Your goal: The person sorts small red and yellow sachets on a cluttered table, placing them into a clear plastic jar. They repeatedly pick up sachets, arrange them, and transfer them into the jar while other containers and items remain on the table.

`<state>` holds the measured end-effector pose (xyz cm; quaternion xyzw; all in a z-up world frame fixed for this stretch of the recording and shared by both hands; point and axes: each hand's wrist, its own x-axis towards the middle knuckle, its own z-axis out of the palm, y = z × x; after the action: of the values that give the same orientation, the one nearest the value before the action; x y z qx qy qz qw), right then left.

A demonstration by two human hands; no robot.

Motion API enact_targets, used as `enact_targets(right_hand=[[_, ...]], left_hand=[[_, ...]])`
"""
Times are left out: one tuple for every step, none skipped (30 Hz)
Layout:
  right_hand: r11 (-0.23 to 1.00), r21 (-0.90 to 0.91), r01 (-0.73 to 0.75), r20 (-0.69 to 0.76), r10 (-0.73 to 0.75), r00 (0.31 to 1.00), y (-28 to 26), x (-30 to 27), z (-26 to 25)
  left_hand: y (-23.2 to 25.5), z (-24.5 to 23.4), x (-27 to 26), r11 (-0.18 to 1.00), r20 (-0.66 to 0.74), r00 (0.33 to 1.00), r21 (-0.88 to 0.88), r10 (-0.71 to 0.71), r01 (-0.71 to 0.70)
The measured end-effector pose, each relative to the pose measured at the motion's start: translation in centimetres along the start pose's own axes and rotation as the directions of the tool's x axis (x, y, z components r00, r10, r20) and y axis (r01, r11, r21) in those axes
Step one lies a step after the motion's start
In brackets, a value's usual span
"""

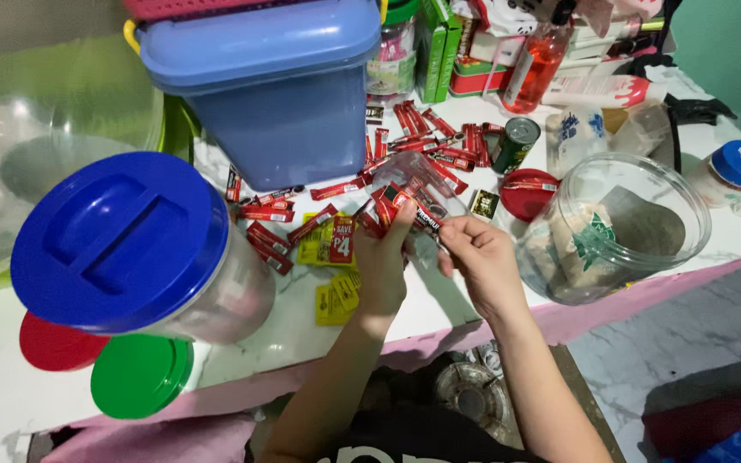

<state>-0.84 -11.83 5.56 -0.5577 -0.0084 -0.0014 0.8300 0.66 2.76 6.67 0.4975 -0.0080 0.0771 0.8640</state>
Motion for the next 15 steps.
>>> enact_targets(right_hand=[[0.996,0.081,-0.028,0.018,0.027,0.999,0.0,-0.5,0.2],[0.992,0.109,-0.057,0.042,0.053,0.998,-0.1,-0.8,0.3],[0.987,0.137,-0.086,0.067,0.078,0.995,-0.2,-1.1,0.3],[0.979,0.163,-0.119,0.090,0.105,0.990,0.0,-1.5,0.1],[0.988,0.135,-0.079,0.081,0.069,0.994,0.3,-1.6,-0.2],[0.994,0.105,-0.042,0.070,0.035,0.997,0.8,-1.8,-0.6],[0.997,0.075,-0.005,0.061,0.000,0.998,1.3,-1.9,-1.3],[0.999,-0.021,0.049,0.009,-0.049,0.999,1.9,-2.1,-2.1],[0.988,-0.120,0.098,-0.039,-0.103,0.994,2.5,-2.2,-3.1],[0.965,-0.220,0.142,-0.078,-0.162,0.984,3.2,-2.2,-4.1],[0.982,0.104,0.159,0.013,-0.161,0.987,3.4,-2.5,-5.7],[0.898,0.419,0.133,0.098,-0.191,0.977,3.4,-2.9,-7.4],[0.724,0.687,0.065,0.165,-0.243,0.956,3.6,-3.3,-8.8],[0.697,0.715,0.049,0.101,-0.172,0.980,4.0,-3.6,-10.0],[0.668,0.743,0.037,0.039,-0.098,0.994,4.4,-3.9,-11.1]], left_hand=[[-0.1,0.0,-0.3,1.000,-0.014,1.000,0.008,0.014,-0.014],[-0.2,0.1,-0.2,0.999,-0.025,0.999,0.015,0.033,-0.033],[-0.2,0.1,-0.1,0.998,-0.036,0.998,0.023,0.052,-0.052],[-0.3,0.1,-0.2,0.999,-0.019,0.999,0.014,0.040,-0.040],[-0.5,-0.1,-0.2,1.000,-0.002,1.000,0.006,0.027,-0.027],[-0.7,-0.2,-0.4,1.000,0.015,1.000,-0.002,0.011,-0.011],[-0.9,-0.5,-0.4,0.996,0.020,0.999,0.080,-0.034,0.032],[-1.1,-0.9,-0.5,0.984,0.020,0.997,0.162,-0.081,0.076],[-1.2,-1.4,-0.4,0.963,0.016,0.992,0.242,-0.127,0.119],[-1.2,-2.0,-0.2,0.974,-0.015,0.994,0.200,-0.104,0.105],[-1.1,-2.7,0.3,0.983,-0.047,0.996,0.158,-0.082,0.089],[-0.9,-3.5,0.9,0.991,-0.077,0.995,0.118,-0.059,0.067],[-0.7,-4.6,1.3,0.984,-0.130,0.991,0.169,-0.028,0.050],[-0.5,-5.7,1.8,0.975,-0.178,0.984,0.219,0.000,0.040],[-0.6,-6.6,2.1,0.962,-0.225,0.974,0.269,0.031,0.032]])
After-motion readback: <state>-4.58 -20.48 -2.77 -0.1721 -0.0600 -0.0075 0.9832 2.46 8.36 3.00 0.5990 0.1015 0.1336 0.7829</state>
